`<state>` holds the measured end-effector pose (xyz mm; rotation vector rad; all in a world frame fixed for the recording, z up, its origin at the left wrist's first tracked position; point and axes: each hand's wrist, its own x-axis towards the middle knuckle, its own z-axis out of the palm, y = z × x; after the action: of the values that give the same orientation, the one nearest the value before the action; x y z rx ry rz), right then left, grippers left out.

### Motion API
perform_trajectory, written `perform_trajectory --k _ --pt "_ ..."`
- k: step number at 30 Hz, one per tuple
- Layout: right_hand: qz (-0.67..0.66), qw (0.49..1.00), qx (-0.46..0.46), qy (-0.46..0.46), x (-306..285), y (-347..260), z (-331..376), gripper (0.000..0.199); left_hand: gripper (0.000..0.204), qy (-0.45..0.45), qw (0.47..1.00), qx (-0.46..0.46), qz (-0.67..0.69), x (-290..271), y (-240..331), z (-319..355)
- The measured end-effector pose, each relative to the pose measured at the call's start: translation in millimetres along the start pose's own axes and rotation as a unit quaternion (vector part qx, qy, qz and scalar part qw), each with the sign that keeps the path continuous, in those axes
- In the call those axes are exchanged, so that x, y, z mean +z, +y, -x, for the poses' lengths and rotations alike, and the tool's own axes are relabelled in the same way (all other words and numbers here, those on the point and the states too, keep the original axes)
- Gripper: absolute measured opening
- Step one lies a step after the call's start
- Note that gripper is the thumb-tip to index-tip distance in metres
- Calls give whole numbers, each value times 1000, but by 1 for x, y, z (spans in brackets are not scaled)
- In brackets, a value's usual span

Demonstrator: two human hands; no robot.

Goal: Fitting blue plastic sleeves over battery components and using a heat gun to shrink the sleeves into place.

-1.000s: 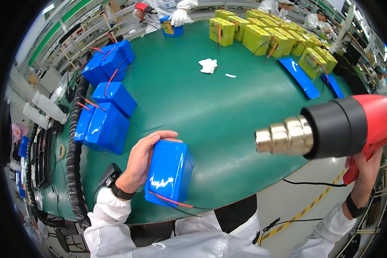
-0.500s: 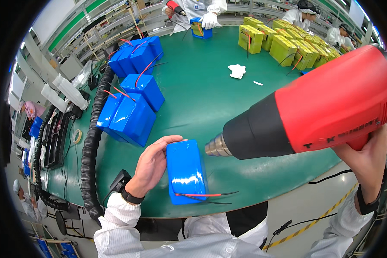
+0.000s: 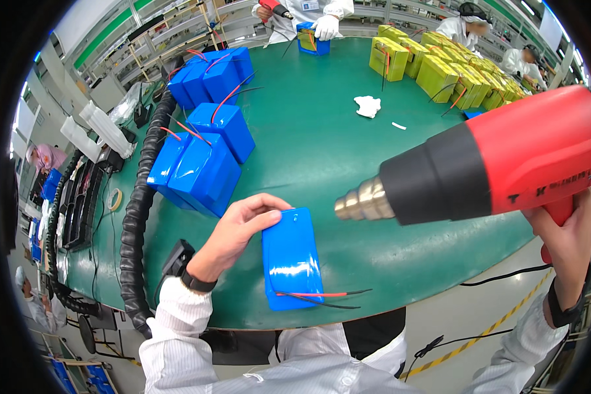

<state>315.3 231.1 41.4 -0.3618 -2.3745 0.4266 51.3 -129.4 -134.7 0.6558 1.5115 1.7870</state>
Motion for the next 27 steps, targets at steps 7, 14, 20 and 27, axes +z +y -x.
perform_trajectory --k 7,14,20,27 --pt "-96 985 145 17 12 39 19 38 28 -178 974 -101 -100 -9 17 -43" --pt "-393 888 224 85 45 70 48 27 37 -166 974 -60 -144 -6 16 -34" --pt "-476 813 325 81 57 85 77 31 43 -149 972 -30 -177 0 18 -22" --pt "-431 840 322 66 65 77 84 36 35 -16 871 220 -439 20 21 45"
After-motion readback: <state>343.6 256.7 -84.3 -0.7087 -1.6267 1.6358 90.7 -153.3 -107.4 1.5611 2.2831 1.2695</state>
